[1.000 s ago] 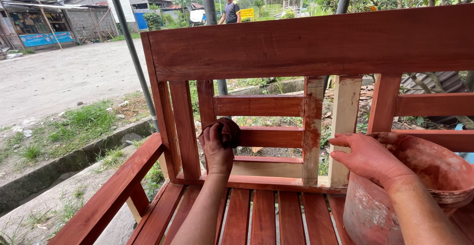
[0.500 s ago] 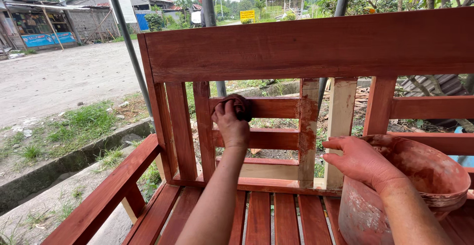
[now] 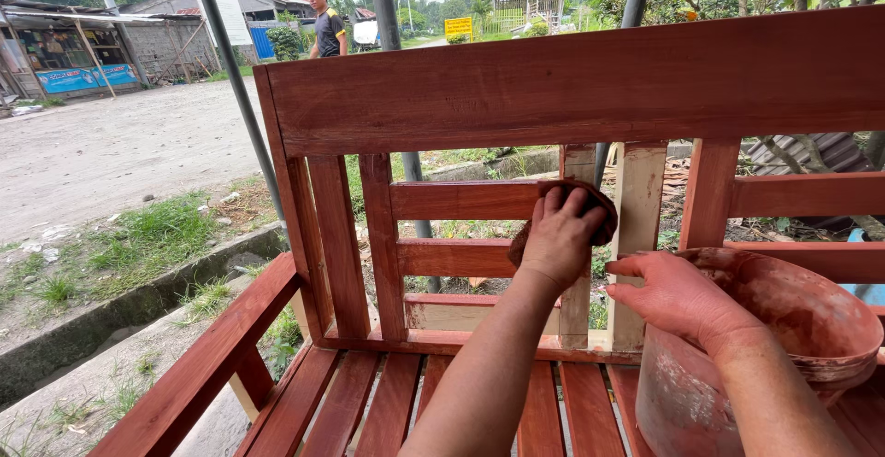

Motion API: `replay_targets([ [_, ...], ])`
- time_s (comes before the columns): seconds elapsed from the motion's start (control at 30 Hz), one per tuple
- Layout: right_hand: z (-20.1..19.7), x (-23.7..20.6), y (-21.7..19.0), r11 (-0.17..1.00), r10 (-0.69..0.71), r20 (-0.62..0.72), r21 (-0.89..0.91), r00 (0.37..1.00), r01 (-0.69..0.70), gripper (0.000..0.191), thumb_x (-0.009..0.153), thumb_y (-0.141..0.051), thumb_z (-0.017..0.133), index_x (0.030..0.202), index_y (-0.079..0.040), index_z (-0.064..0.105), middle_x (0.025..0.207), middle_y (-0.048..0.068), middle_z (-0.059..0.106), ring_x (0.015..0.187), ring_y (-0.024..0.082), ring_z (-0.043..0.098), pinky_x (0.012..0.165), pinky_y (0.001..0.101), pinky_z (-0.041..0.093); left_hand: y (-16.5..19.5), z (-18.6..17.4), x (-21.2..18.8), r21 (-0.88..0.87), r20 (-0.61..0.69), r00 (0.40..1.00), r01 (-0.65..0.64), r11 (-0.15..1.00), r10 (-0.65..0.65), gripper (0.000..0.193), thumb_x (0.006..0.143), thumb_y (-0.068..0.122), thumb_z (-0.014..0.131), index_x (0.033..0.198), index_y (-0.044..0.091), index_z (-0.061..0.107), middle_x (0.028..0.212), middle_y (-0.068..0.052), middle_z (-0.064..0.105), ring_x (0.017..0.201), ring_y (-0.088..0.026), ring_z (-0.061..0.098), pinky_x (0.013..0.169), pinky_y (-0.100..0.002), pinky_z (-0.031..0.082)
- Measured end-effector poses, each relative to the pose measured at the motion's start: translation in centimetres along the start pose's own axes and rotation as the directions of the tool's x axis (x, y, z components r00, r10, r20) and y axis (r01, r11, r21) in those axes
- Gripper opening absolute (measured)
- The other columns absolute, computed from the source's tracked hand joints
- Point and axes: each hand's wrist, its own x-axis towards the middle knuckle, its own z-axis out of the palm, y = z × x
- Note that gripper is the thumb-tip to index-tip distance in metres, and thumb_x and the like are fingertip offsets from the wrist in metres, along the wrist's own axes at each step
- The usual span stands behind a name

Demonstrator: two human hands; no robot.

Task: The person applies reddish-brown stain to a wooden bench using a cloth. They wipe the backrest slats and vertical supports, then move to the seat slats, repeatedly rubbing the stain into the wood. A bucket of stain sits on the bench during the task.

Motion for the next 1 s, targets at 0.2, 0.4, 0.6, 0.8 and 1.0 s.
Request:
replay_targets([
  [0.2, 0.0, 0.3, 0.6, 0.997, -0.073, -0.023, -0.029, 0.997, 0.072, 0.054, 0.088, -0.034, 0.071, 0.138, -0.016, 0.065, 0.144, 0.007, 0.063, 0.135, 0.023, 0.06, 0.116, 0.035, 0.044, -5.7, -2.0, -1.8, 0.203, 0.024, 0.999, 0.023, 0.979, -0.029, 0.056, 0.077, 0.008, 0.071, 0.128, 0.031, 0.063, 0.147, -0.012, 0.05, 0.138, -0.043, 0.04, 0.116, -0.057, 0.033],
  [0.4, 0.2, 0.8, 1.3, 0.996, -0.087, -0.032, -0.03, 0.996, 0.086, 0.053, 0.088, -0.034, 0.072, 0.137, -0.014, 0.066, 0.143, 0.009, 0.066, 0.135, 0.024, 0.061, 0.116, 0.0343, 0.044, -14.9, -4.9, -8.0, -0.063, -0.339, 0.862, 0.38, 0.923, -0.378, 0.05, 0.077, 0.006, 0.077, 0.124, 0.018, 0.064, 0.143, -0.023, 0.049, 0.132, -0.051, 0.04, 0.11, -0.055, 0.038],
  [0.6, 0.3, 1.0, 1.4, 0.993, -0.119, -0.027, -0.023, 0.993, 0.118, 0.053, 0.086, -0.034, 0.072, 0.136, -0.015, 0.067, 0.143, 0.01, 0.065, 0.135, 0.025, 0.059, 0.115, 0.0347, 0.043, -17.0, -3.9, -14.8, -0.242, -0.461, 0.723, 0.455, 0.857, -0.514, 0.061, 0.075, -0.002, 0.067, 0.134, 0.008, 0.057, 0.148, -0.021, 0.046, 0.137, -0.047, 0.04, 0.116, -0.051, 0.037],
  [0.8, 0.2, 0.9, 1.4, 0.989, -0.145, -0.037, -0.035, 0.989, 0.143, 0.053, 0.086, -0.034, 0.072, 0.135, -0.014, 0.067, 0.139, 0.011, 0.068, 0.134, 0.025, 0.061, 0.115, 0.0344, 0.044, -15.6, 0.4, -20.8, -0.377, -0.44, 0.435, 0.704, 0.602, -0.785, 0.067, 0.071, -0.004, 0.067, 0.136, 0.006, 0.049, 0.144, -0.019, 0.045, 0.132, -0.047, 0.038, 0.116, -0.056, 0.029],
  [1.0, 0.0, 0.3, 0.4, 0.995, -0.097, -0.022, -0.016, 0.995, 0.097, 0.054, 0.087, -0.034, 0.071, 0.136, -0.015, 0.066, 0.142, 0.01, 0.064, 0.134, 0.025, 0.059, 0.115, 0.0357, 0.043, -11.3, 6.3, -20.2, -0.44, -0.33, 0.423, 0.722, 0.534, -0.844, 0.076, 0.062, -0.012, 0.058, 0.135, 0.008, 0.046, 0.147, -0.026, 0.037, 0.13, -0.048, 0.035, 0.115, -0.057, 0.028],
])
